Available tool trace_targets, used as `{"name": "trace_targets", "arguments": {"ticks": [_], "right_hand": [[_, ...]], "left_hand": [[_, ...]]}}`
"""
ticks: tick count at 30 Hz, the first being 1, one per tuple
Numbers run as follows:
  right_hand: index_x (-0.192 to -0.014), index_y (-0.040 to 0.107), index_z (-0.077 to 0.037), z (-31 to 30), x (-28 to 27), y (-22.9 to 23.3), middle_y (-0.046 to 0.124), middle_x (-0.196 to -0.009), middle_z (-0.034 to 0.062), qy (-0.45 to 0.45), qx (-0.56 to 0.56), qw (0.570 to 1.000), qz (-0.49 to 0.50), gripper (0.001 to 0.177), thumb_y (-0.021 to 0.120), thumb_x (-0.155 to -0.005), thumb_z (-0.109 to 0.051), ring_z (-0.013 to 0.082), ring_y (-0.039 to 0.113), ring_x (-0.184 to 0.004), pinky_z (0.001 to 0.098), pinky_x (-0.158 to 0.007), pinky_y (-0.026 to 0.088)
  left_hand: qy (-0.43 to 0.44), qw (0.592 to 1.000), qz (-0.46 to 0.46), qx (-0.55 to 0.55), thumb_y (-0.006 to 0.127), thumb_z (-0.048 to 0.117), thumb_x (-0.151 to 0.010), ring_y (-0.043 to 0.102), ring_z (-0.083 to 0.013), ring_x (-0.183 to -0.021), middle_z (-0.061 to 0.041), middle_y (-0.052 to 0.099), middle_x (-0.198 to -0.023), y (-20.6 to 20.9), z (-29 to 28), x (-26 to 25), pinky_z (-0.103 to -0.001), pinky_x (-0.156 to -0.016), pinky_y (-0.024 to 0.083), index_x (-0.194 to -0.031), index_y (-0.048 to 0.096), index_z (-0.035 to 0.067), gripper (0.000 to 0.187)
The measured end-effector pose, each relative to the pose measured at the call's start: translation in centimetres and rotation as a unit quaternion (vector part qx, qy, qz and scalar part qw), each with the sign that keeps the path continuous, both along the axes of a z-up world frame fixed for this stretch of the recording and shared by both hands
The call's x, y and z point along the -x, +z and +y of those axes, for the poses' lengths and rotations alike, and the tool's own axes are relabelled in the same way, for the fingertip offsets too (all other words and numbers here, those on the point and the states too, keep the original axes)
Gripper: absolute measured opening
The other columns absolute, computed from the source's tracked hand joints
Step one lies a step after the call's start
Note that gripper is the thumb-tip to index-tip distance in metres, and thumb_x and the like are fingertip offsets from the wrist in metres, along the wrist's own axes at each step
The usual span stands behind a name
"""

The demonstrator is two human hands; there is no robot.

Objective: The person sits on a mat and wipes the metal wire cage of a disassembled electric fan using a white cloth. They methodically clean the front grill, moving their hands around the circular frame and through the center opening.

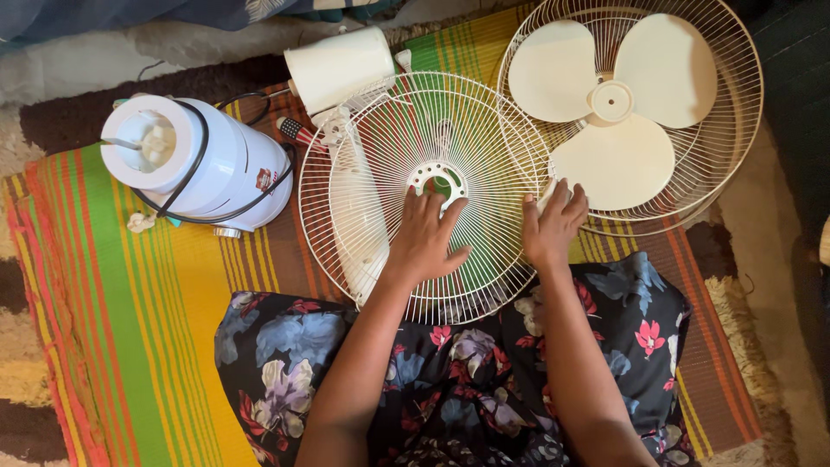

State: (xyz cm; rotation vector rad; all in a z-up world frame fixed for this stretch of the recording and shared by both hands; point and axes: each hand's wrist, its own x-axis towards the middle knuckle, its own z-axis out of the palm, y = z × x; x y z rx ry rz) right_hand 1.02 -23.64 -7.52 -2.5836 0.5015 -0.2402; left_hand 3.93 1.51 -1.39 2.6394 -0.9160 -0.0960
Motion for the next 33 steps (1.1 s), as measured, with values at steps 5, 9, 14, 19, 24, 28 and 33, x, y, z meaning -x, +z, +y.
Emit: {"name": "trace_targets", "arguments": {"ticks": [5, 9, 14, 19, 24, 28, 33], "right_hand": [[-0.156, 0.023, 0.012, 1.6, 0.0, 0.5, 0.022, -0.156, 0.036, 0.085, 0.018, 0.995, -0.044, 0.066, 0.045, -0.11, -0.03, 0.0533, 0.031, -0.14, 0.0656, -0.118, 0.032], [-0.153, 0.028, 0.013, 4.5, 0.4, 2.9, 0.028, -0.154, 0.0382, 0.178, 0.159, 0.968, -0.079, 0.068, 0.05, -0.107, -0.032, 0.0561, 0.029, -0.143, 0.0679, -0.123, 0.026], [-0.154, 0.036, 0.009, 6.7, 1.5, 5.5, 0.03, -0.159, 0.0362, 0.232, 0.153, 0.96, -0.028, 0.068, 0.051, -0.104, -0.035, 0.057, 0.02, -0.149, 0.0645, -0.12, 0.024], [-0.157, 0.043, -0.001, 7.1, 1.9, 6.2, 0.037, -0.161, 0.0236, 0.264, 0.105, 0.958, -0.029, 0.06, 0.052, -0.104, -0.031, 0.0494, 0.024, -0.154, 0.0617, -0.124, 0.025], [-0.153, 0.046, -0.003, 5.2, 1.2, 6.7, 0.041, -0.158, 0.0228, 0.234, 0.104, 0.966, -0.021, 0.059, 0.056, -0.101, -0.029, 0.0522, 0.027, -0.149, 0.0623, -0.118, 0.026], [-0.154, 0.049, -0.012, 4.3, 1.0, 6.2, 0.042, -0.16, 0.0204, 0.194, 0.046, 0.979, -0.05, 0.055, 0.055, -0.101, -0.023, 0.0534, 0.029, -0.149, 0.0614, -0.119, 0.028], [-0.155, 0.051, -0.016, 3.4, 0.7, 5.2, 0.044, -0.161, 0.0186, 0.147, 0.046, 0.987, -0.044, 0.051, 0.052, -0.104, -0.02, 0.0522, 0.031, -0.149, 0.0629, -0.12, 0.025]], "left_hand": [[0.002, 1.0, -0.013, 0.004, 0.07, 0.06, -0.084, 0.048, -0.0422, -0.13, -0.024, 0.051, -0.131, 0.7, 0.0, 0.0, -0.067, -0.121, 0.017, -0.15, 0.041, 0.01, 0.088], [0.004, 1.0, 0.014, -0.021, 0.07, 0.059, -0.086, 0.049, -0.0402, -0.129, -0.023, 0.051, -0.131, 1.1, 0.0, 0.0, -0.067, -0.122, 0.016, -0.152, 0.04, 0.01, 0.088], [0.012, 0.999, 0.003, -0.036, 0.074, 0.057, -0.081, 0.05, -0.0395, -0.13, -0.023, 0.051, -0.133, 1.5, -0.1, 0.2, -0.067, -0.122, 0.018, -0.153, 0.039, 0.01, 0.092], [0.016, 0.998, -0.01, -0.057, 0.074, 0.058, -0.079, 0.049, -0.0397, -0.133, -0.025, 0.05, -0.137, 1.5, -0.2, 0.6, -0.066, -0.121, 0.018, -0.152, 0.039, 0.009, 0.095], [0.039, 0.997, -0.056, -0.037, 0.061, 0.061, -0.092, 0.048, -0.0403, -0.137, -0.027, 0.05, -0.141, 0.7, -0.7, 1.4, -0.065, -0.121, 0.02, -0.151, 0.043, 0.007, 0.081], [0.048, 0.996, -0.06, -0.041, 0.052, 0.057, -0.099, 0.047, -0.0402, -0.138, -0.026, 0.051, -0.142, -0.2, -0.9, 1.6, -0.064, -0.122, 0.02, -0.151, 0.044, 0.006, 0.074], [0.054, 0.996, -0.061, -0.044, 0.046, 0.057, -0.101, 0.048, -0.0394, -0.138, -0.026, 0.051, -0.143, -0.6, -1.1, 1.5, -0.063, -0.122, 0.021, -0.15, 0.045, 0.006, 0.071]]}}
